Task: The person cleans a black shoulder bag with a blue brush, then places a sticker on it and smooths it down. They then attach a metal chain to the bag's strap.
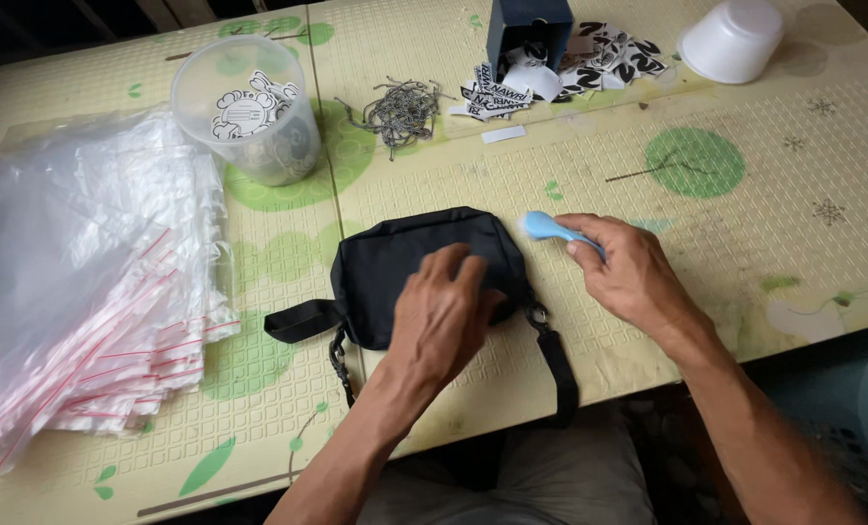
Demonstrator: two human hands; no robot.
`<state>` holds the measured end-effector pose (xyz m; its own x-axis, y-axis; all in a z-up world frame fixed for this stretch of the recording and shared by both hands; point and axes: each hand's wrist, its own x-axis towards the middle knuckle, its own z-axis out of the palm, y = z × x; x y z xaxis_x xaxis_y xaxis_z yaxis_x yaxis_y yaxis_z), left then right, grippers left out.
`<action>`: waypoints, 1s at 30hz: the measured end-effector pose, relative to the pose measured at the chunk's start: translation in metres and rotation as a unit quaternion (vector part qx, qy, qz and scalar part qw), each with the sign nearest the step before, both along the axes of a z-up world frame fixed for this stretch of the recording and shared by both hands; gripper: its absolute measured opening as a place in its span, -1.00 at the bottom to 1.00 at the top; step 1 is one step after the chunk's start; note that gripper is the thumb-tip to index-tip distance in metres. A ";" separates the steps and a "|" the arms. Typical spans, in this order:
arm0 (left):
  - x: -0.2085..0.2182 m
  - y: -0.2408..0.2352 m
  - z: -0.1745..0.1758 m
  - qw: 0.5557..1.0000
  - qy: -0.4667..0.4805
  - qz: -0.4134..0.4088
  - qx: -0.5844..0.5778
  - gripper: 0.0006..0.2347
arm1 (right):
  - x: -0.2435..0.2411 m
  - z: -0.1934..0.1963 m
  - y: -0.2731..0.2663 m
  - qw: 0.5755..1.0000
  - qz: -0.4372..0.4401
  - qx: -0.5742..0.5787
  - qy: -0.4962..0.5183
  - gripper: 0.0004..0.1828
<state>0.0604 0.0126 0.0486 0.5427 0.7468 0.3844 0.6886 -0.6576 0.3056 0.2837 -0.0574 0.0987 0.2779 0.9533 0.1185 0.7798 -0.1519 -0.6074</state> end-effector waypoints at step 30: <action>0.063 0.085 -0.021 0.884 0.081 -0.291 -0.358 -0.64 | -0.021 -0.022 -0.052 0.956 0.039 0.004 -0.289 -0.55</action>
